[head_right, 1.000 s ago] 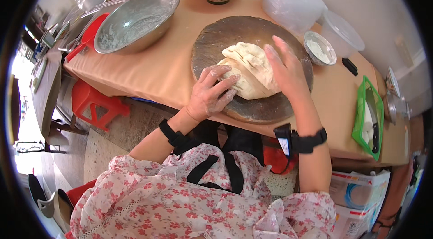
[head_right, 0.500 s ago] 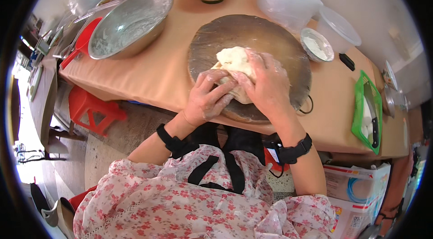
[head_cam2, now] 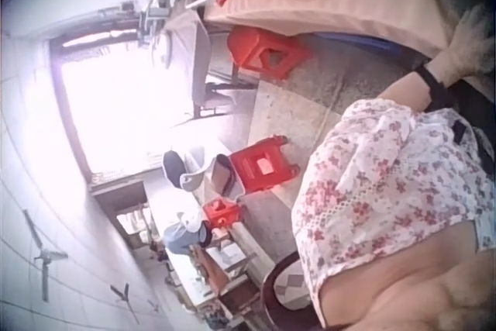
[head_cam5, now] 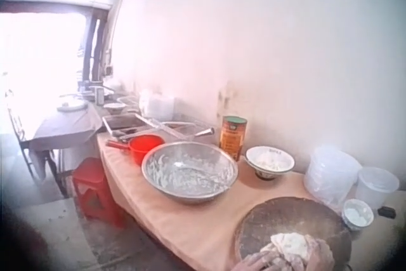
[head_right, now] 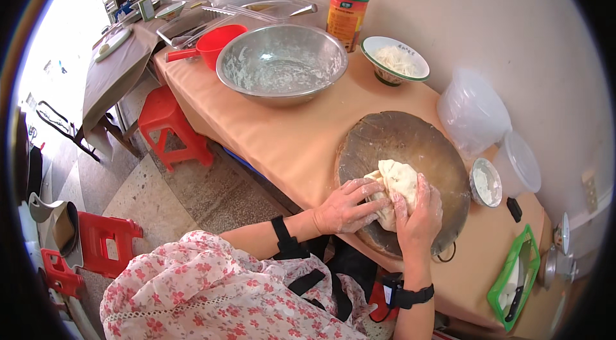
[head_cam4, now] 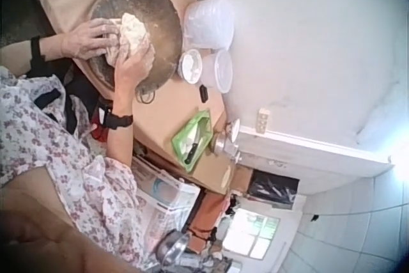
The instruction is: Kneading a large piece of dough on a circular wooden cutting board.
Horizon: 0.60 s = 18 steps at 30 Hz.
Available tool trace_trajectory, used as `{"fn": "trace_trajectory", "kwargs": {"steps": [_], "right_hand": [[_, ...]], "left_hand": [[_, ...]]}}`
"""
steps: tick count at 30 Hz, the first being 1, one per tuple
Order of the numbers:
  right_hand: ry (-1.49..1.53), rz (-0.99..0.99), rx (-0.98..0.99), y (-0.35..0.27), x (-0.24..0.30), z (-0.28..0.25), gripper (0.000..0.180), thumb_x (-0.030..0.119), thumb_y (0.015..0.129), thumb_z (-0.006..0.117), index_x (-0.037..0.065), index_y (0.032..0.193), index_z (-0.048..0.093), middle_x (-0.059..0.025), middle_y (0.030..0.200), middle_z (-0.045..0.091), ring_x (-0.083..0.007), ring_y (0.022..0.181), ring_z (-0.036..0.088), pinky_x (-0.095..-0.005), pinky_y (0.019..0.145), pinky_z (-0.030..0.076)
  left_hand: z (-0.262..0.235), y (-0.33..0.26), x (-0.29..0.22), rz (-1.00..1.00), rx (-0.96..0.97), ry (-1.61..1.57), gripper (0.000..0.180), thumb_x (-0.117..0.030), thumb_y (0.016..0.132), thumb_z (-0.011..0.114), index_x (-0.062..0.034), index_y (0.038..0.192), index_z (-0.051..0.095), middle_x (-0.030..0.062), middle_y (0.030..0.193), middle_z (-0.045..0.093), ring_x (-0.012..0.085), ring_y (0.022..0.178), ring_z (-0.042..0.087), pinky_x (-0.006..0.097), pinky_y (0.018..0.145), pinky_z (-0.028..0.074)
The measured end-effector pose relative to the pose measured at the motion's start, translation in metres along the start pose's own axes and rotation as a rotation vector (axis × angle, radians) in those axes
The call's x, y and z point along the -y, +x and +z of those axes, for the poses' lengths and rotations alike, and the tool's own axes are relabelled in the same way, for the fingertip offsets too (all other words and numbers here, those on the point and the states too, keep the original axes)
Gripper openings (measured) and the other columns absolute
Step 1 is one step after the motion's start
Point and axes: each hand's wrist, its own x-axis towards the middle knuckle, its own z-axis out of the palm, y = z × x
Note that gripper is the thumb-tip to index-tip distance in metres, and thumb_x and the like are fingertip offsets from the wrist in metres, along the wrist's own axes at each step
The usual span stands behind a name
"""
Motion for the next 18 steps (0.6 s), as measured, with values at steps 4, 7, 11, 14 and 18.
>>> {"fn": "trace_trajectory", "kwargs": {"steps": [4,7,11,14,18], "right_hand": [[-0.017,0.019,-0.026,0.000,-0.002,0.001,0.051,0.031,0.087,0.065,0.004,0.129,0.053,-0.0177,0.117,0.058,-0.0383,0.107,0.056,-0.0468,0.090,0.045],[-0.035,0.014,-0.057,0.001,-0.005,0.006,0.051,0.031,0.087,0.065,0.005,0.129,0.053,-0.0169,0.117,0.059,-0.0374,0.108,0.057,-0.0458,0.090,0.045],[-0.029,-0.023,-0.087,0.002,-0.008,0.012,0.050,0.031,0.087,0.064,0.005,0.129,0.053,-0.0160,0.117,0.059,-0.0362,0.109,0.057,-0.0452,0.090,0.045],[-0.049,-0.013,-0.107,-0.002,-0.010,0.011,0.050,0.031,0.088,0.064,0.004,0.128,0.053,-0.0157,0.117,0.060,-0.0357,0.109,0.057,-0.0450,0.090,0.045],[-0.030,0.015,-0.104,-0.002,-0.009,0.012,0.049,0.031,0.088,0.064,0.005,0.128,0.054,-0.0157,0.117,0.060,-0.0353,0.108,0.057,-0.0447,0.090,0.046]], "left_hand": [[0.003,0.003,0.001,-0.002,-0.003,-0.008,0.045,-0.016,0.077,0.071,-0.0105,0.121,0.061,0.0154,0.125,0.054,0.0354,0.113,0.054,0.045,0.094,0.046],[0.001,0.005,0.003,-0.003,0.001,-0.016,0.046,-0.017,0.077,0.071,-0.0107,0.122,0.061,0.0155,0.125,0.054,0.0361,0.114,0.054,0.045,0.095,0.045],[0.002,0.002,0.006,0.000,0.005,0.005,0.046,-0.017,0.077,0.071,-0.0104,0.122,0.060,0.0158,0.125,0.054,0.0364,0.114,0.054,0.046,0.095,0.045],[0.003,0.003,0.004,0.002,0.005,-0.007,0.047,-0.016,0.076,0.071,-0.0103,0.122,0.060,0.0159,0.125,0.054,0.0366,0.113,0.054,0.045,0.096,0.045],[0.002,0.003,0.005,0.006,-0.014,0.003,0.049,-0.015,0.075,0.073,-0.0106,0.122,0.061,0.0156,0.122,0.055,0.0369,0.112,0.054,0.045,0.095,0.045]]}}
